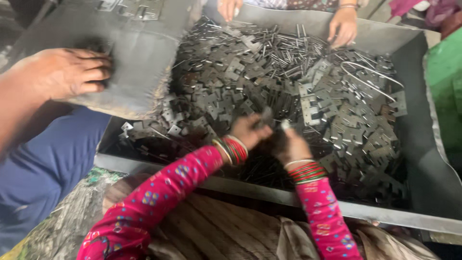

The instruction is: The person sorts through a bin of metal parts and long pins, picking them up and moving them to different areas within the bin or to a side platform.

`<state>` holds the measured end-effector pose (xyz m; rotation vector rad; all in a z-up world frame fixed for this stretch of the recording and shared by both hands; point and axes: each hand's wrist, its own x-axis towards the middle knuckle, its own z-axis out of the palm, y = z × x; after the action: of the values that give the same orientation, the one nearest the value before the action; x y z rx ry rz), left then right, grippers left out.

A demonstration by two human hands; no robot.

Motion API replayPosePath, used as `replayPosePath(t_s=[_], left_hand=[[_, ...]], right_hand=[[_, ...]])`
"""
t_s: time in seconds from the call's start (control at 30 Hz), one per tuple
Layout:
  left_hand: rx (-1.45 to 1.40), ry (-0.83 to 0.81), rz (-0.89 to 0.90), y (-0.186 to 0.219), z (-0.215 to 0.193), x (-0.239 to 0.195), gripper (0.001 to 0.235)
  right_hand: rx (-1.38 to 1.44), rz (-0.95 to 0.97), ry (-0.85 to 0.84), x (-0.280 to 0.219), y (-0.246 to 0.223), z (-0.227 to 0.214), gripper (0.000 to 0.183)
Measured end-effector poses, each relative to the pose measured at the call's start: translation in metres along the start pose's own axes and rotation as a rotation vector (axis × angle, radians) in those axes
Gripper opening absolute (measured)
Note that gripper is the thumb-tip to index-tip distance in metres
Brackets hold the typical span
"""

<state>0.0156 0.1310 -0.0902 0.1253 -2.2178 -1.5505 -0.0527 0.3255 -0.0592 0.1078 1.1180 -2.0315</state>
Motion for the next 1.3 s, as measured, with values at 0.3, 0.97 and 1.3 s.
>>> replayPosePath(t_s=[0.3,0.97,1.3], left_hand=[[0.507,0.145,0.058,0.079,-0.076,0.023,0.032],[1.359,0.251,0.268,0.142,-0.167,0.048,0.009],[1.163,-0.999,-0.086,-0.027,0.005,-0.046,0.024]], right_hand=[[-1.407,-0.508,0.290,-0.019,-0.043,-0.009,0.052],[-1.214,-0.412,0.630,-0.017,-0.116,-0.057,0.039],[0.003,-0.614,-0.120,-0.101,-0.113,-0.009,0.054]])
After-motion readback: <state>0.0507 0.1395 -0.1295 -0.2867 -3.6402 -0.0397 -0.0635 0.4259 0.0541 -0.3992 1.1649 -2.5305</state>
